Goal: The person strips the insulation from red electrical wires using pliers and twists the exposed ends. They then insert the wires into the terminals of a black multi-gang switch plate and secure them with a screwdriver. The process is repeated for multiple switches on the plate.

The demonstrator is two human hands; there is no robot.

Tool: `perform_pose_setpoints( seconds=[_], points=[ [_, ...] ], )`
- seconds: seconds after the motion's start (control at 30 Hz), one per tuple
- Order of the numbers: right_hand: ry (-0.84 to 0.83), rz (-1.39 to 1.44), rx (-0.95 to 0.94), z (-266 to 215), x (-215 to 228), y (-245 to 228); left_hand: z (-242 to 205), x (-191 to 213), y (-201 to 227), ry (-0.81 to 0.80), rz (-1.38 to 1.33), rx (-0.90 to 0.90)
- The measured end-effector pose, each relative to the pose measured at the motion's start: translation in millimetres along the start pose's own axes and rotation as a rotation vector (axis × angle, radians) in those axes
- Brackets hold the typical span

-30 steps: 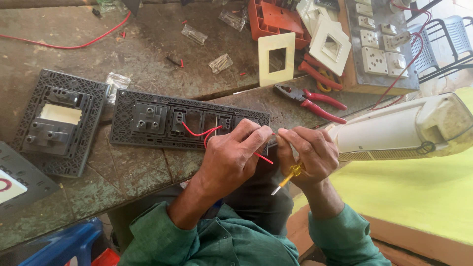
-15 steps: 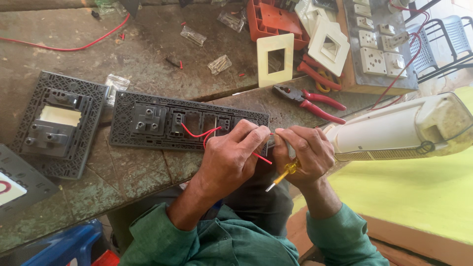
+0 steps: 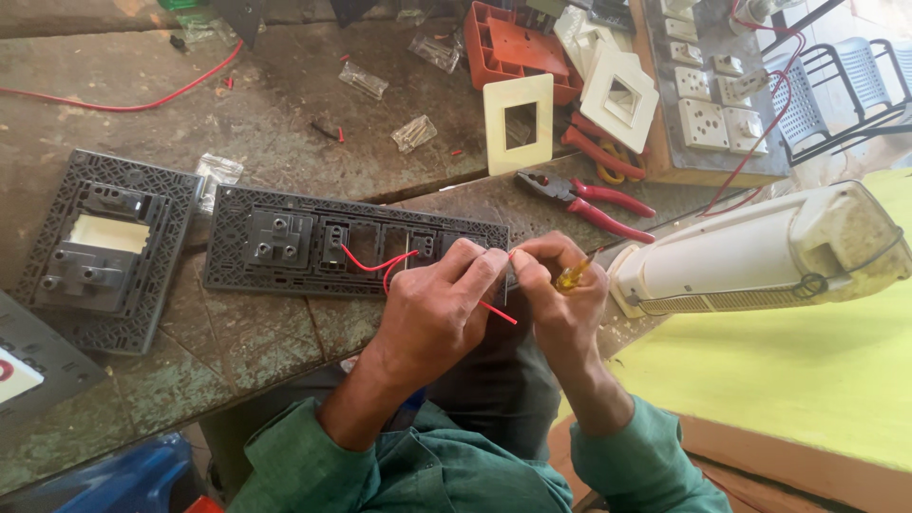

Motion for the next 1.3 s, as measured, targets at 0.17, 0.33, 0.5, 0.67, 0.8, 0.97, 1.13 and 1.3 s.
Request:
perform_pose_setpoints(
  seconds=[0.17,0.33,0.5,0.67,0.8,0.97,1.13,1.3],
  points=[
    [-0.099,-0.274,0.198,6.6,11.0,-26.2,0.3,3.8,-1.7,0.047,-0.013,0.036],
    [-0.134,-0.610,0.690,15.3,8.4,-53.2,1.0,3.6,-2.0,0.043,-0.059,0.057],
    [-0.234,-0.666,0.791,23.0,14.6,-54.0,1.2,4.4,-1.0,0.053,-0.054,0.040],
    [-0.284,-0.658,0.795,27.2,15.0,-55.0,1.0,3.9,-1.5,0.042,-0.043,0.036],
    [-0.291,-0.636,0.778,27.9,14.9,-53.5,1.2,3.3,-2.1,0.039,-0.037,0.033],
    [-0.242,-0.683,0.809,25.9,13.5,-48.8,1.3,2.9,-1.0,0.029,-0.042,0.022],
    [-0.231,-0.701,0.825,26.7,14.5,-47.0,1.3,2.7,-2.1,0.039,-0.039,0.039],
    [-0.211,-0.677,0.842,26.0,17.3,-51.8,1.9,2.3,-1.8,0.043,-0.050,0.037]
  ],
)
Point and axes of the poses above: each hand's wrist, its own z-axis towards the middle knuckle, its own x-axis out of the back of the hand, y = z × x, the point moved 5 cm from there along z, towards the middle knuckle, and after that the axes turned 7 degrees about -y, right-handed, at the moved point
